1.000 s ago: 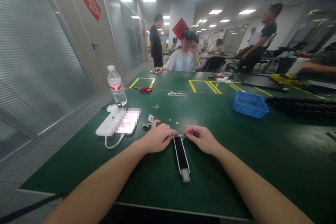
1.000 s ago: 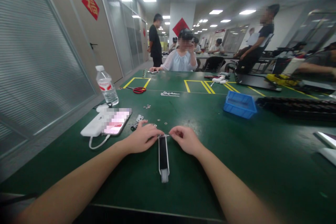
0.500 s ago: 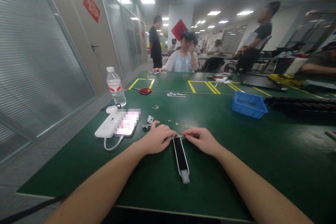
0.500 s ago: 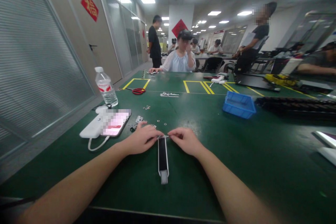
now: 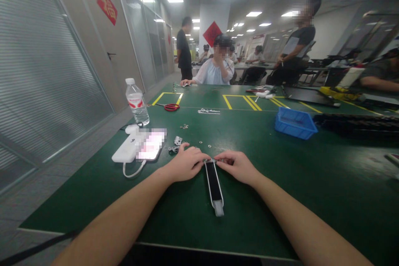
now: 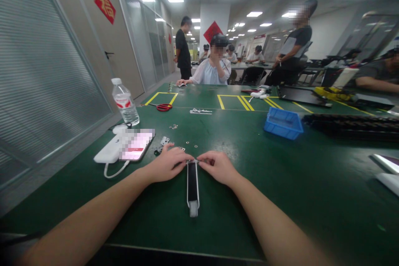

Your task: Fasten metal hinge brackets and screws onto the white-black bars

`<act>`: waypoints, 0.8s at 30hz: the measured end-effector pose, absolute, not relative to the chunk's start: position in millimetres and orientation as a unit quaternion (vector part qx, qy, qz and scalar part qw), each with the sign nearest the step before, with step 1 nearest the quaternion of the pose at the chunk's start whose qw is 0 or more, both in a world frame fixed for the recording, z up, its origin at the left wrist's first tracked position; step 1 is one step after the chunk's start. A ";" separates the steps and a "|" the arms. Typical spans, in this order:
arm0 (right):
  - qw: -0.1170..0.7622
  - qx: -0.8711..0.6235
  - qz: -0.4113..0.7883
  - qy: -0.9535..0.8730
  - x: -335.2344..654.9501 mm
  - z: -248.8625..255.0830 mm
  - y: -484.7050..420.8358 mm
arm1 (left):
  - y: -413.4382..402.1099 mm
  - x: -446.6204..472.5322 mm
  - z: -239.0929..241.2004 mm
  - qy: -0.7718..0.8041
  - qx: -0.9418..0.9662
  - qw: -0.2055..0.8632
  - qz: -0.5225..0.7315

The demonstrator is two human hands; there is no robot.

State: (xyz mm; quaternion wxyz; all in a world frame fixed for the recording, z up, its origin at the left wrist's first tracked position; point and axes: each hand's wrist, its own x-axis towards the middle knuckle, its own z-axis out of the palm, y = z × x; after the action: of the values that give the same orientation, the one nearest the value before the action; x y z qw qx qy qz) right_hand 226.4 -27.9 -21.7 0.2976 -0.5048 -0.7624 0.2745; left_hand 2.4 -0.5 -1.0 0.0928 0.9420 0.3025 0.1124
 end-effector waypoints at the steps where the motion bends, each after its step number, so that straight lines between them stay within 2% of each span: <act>1: 0.298 -0.502 0.273 -0.764 226.2 -21.7 -27.9 | -0.2 2.3 -1.5 0.301 0.942 0.092 0.114; 24: 0.275 -0.470 0.231 -0.806 225.9 -25.1 -26.4 | 0.3 3.0 -4.3 0.313 0.937 0.090 0.126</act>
State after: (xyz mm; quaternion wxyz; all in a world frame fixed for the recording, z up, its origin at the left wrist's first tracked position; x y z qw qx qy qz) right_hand 225.9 -26.4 -25.1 0.2750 -0.4698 -0.8065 0.2308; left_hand 3.0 0.3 -4.3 0.0895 0.9370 0.3134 0.1258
